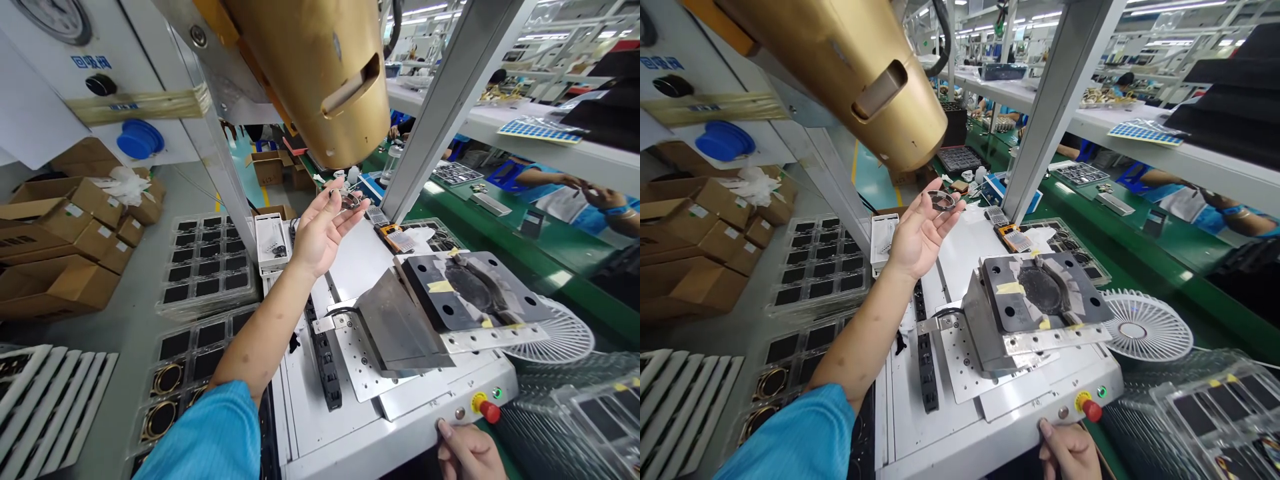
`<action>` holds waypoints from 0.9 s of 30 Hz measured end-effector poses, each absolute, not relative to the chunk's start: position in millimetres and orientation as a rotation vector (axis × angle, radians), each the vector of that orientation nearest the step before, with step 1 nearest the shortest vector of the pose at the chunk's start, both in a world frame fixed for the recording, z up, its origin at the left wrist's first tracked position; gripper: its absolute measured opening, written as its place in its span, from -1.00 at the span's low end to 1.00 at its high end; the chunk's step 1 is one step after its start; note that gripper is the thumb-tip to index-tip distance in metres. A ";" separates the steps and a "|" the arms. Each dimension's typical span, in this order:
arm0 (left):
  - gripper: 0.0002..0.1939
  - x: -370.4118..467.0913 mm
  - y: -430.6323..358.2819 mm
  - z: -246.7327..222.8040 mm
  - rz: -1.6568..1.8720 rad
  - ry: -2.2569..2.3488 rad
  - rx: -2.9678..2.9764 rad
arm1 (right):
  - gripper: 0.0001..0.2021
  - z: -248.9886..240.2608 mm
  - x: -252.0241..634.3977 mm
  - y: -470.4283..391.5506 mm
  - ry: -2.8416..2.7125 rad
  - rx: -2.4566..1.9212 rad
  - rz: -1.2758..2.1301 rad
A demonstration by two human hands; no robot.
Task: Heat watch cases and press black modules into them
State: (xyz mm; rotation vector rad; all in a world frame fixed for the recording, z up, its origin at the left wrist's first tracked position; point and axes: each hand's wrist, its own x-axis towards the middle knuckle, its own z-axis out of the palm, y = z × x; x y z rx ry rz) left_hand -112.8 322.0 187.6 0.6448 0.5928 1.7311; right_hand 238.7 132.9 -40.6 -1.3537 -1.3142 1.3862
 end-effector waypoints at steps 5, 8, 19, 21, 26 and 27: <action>-0.77 -113.0 324.4 185.5 1.717 0.682 0.596 | -0.40 -38.4 236.5 134.2 -1.321 -1.344 1.386; -0.77 -112.3 327.9 183.2 1.743 0.754 0.554 | -0.41 -38.1 236.7 134.7 -1.332 -1.328 1.392; -0.76 -115.2 330.7 177.0 1.710 0.831 0.505 | -0.39 -30.2 232.9 136.6 -1.379 -1.336 1.360; -0.79 -115.8 331.1 176.6 1.726 0.841 0.490 | -0.38 -28.8 231.7 136.9 -1.374 -1.337 1.353; -0.82 -114.5 330.4 176.3 1.762 0.833 0.533 | -0.39 -30.7 231.4 136.7 -1.349 -1.317 1.358; -0.84 -113.9 330.1 176.2 1.771 0.838 0.556 | -0.39 -31.8 231.7 136.4 -1.341 -1.311 1.367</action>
